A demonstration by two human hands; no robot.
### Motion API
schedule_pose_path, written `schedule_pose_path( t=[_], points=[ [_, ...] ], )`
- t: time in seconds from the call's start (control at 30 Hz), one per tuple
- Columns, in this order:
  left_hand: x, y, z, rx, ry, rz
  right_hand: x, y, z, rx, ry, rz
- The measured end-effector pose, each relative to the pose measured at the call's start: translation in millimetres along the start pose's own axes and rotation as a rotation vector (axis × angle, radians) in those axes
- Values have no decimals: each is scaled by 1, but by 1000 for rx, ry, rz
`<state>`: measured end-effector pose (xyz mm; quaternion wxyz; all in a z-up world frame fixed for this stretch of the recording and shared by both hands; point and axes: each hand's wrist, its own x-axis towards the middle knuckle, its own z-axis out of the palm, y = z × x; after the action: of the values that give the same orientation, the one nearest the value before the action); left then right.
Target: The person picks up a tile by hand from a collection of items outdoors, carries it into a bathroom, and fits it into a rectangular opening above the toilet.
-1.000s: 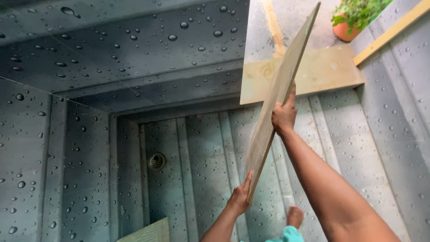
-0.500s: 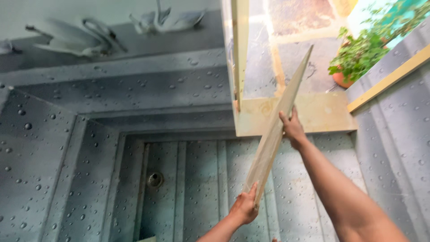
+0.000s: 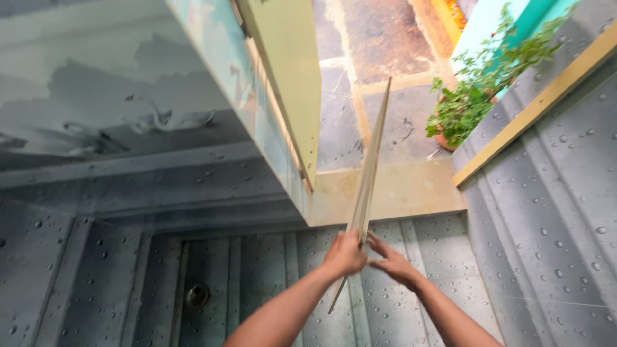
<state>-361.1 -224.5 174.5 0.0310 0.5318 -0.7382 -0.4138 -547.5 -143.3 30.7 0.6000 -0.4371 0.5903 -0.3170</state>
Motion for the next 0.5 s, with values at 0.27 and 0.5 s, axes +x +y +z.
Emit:
schedule_pose_path(
  t=[0.27,0.5],
  points=[
    [135,128,-91,-99,-135,-61,42,-83,55,-204,568,-298],
    [227,178,-130,-44,-341,49,84,-129,5,-261,867,-124]
  ],
)
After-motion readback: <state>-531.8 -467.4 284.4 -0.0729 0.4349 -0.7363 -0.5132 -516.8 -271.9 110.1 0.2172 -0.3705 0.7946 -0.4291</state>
